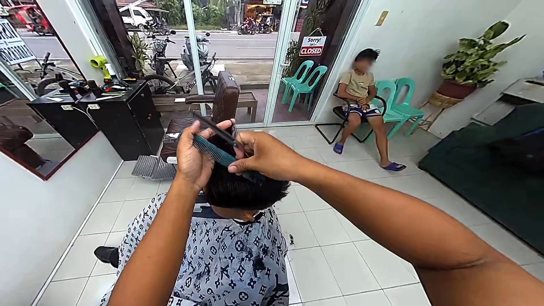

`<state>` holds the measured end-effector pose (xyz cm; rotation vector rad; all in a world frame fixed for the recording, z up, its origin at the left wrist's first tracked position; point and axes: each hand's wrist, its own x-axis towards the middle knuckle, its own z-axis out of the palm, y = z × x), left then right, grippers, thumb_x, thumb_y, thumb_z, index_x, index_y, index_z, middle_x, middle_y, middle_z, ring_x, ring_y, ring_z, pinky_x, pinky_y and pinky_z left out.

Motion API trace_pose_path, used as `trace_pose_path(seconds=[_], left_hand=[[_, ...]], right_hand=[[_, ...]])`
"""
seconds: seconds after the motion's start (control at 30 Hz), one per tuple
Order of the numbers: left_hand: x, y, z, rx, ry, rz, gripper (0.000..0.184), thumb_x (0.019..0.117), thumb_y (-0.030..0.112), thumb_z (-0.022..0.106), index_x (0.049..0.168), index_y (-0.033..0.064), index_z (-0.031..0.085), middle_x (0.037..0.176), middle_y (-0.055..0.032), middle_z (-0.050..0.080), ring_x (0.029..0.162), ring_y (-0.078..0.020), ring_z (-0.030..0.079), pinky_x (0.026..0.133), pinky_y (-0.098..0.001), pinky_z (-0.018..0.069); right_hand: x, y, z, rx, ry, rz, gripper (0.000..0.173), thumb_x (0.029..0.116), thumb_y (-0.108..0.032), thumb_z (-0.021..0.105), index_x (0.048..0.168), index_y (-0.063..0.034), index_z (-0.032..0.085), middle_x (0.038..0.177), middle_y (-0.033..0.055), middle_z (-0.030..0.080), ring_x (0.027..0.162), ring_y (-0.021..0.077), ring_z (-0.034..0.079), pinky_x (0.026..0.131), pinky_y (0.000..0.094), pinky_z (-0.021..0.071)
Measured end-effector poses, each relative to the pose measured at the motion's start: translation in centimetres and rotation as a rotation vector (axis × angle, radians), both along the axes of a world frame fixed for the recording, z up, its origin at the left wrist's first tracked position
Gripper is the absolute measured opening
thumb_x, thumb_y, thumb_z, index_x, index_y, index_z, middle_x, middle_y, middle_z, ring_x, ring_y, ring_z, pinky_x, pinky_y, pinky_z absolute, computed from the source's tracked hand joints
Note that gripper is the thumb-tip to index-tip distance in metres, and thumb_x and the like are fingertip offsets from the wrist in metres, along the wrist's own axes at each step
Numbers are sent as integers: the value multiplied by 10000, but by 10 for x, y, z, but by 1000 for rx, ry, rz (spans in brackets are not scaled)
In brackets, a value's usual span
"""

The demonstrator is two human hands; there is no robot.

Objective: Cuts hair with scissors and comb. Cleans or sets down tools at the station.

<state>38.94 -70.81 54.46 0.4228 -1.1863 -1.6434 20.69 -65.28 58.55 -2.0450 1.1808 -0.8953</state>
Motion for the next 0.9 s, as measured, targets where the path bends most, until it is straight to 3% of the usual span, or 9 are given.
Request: trace_pose_path(seconds=[0.13,0.27,0.37,0.43,0.53,0.63,0.73,0.83,0.9], left_hand=[[-3,9,-2,-100,-99,118,1042,968,708,-113,1224,140,723,1293,-20,714,1161,-114,673,933,-327,550],[-10,22,-8,-413,-264,178,1013,1009,621,-105,1268,45,687,1397,-58,647,1333,-144,563,1116,-374,440],[5,27,-17,-728,-288,53,887,1058,609,63,1160,25,723,1303,-84,692,1286,-206,604,1119,-421,468],[36,24,-33,-832,-161,-53,722,1048,639,249,1085,159,787,1166,-22,763,1172,-204,690,1066,-418,536],[84,3,-71,-746,-121,191,419,1019,562,489,915,302,800,1109,64,773,1163,-163,691,1041,-380,540],[89,-16,-89,-734,-484,125,312,788,616,771,839,310,794,1473,80,588,1494,-171,382,1220,-415,339],[38,2,-67,-954,-687,46,673,693,666,815,1120,149,758,1507,-11,558,1520,-200,332,1280,-502,158],[2,19,-53,-1250,-708,216,590,829,627,725,1088,100,792,1286,-108,703,1297,-221,591,1124,-440,428],[-6,19,-44,-1410,-575,182,488,925,498,714,1101,46,767,1240,-141,718,1236,-194,633,1098,-348,466]], right_hand=[[-36,-7,18,-387,61,-176,233,972,-108,673,1171,8,643,953,88,723,784,148,707,707,338,607],[-77,-31,8,-467,161,-403,211,1026,-200,610,1078,-43,741,916,65,725,756,130,672,726,362,566],[-74,-26,-16,-252,200,-214,173,997,-156,637,976,-39,762,852,68,726,738,160,673,726,429,574],[-67,-9,-27,-223,251,-101,127,980,-118,662,982,-80,783,885,35,749,770,130,692,744,410,587],[-66,8,-30,-135,270,-38,112,976,-130,682,995,-97,787,918,4,755,830,56,685,786,317,564],[-64,13,-28,3,181,-4,122,990,-139,669,1002,-71,769,886,-24,723,798,-21,629,759,199,517],[-60,14,-22,43,-13,44,117,991,-88,645,1001,-56,758,834,-47,702,743,-38,612,711,156,515],[-66,9,-22,-182,-90,-14,157,992,-69,614,1051,-57,759,893,-42,728,762,-32,631,717,164,536],[-75,3,-27,-298,37,-121,150,1000,-92,624,1059,-61,758,939,-6,743,806,12,664,762,224,565]])
